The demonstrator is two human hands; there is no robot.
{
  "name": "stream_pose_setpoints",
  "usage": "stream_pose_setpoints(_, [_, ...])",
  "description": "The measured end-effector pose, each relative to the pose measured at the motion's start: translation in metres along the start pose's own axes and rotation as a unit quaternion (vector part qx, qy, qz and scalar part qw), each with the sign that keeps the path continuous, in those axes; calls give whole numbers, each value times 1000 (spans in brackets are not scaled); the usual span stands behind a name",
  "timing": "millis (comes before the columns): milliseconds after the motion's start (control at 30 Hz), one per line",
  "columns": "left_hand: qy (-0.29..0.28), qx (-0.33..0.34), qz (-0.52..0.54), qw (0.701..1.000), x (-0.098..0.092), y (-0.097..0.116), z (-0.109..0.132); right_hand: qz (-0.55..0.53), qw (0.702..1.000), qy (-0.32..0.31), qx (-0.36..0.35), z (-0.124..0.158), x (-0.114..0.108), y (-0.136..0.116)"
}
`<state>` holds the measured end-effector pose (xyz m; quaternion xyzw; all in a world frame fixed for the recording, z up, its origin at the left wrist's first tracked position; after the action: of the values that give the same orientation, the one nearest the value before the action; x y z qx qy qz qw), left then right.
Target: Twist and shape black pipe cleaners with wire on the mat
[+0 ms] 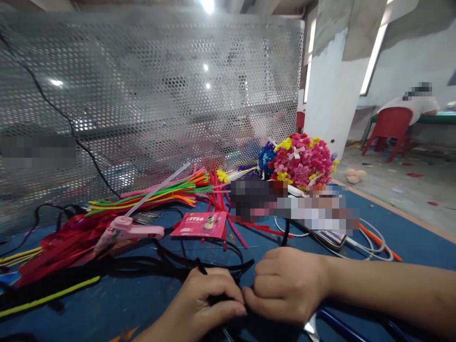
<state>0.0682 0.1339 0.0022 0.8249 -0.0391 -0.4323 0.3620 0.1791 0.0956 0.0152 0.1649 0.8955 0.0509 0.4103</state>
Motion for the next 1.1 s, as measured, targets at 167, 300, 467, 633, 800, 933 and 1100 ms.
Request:
stream_pose_setpoints(167, [27,3,3,1000,-4,4,-1,-6,999,25,27,2,-7,5])
stream_pose_setpoints(300, [36,-4,-39,999,-6,5,-1,14,994,61,84,3,-12,13])
stream_pose_setpoints(467, [26,-9,-62,998,-5,5,-2,13,993,65,93,3,-14,15])
stream_pose_setpoints(633, [23,-20,-67,997,-5,4,-1,20,991,46,125,4,-9,22])
stream_pose_setpoints(800, [32,-61,-74,995,-7,-2,-1,8,981,11,193,4,3,29])
stream_pose_setpoints(933, [20,-99,-88,991,-5,-6,1,-2,978,9,209,2,-4,42])
stream_pose_setpoints(1100, [-28,-69,-93,993,2,-1,1,145,868,-64,471,34,-28,125])
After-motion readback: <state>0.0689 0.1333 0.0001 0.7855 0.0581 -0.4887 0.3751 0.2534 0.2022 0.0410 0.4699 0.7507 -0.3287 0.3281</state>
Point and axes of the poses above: each hand's wrist, its own z-axis away from the middle knuckle, its own x-axis out of the palm, y = z × x, the point moved 7 cm from there along -z, towards the middle knuckle, and after that the axes turned 9 degrees about x, right-handed, at the moved point
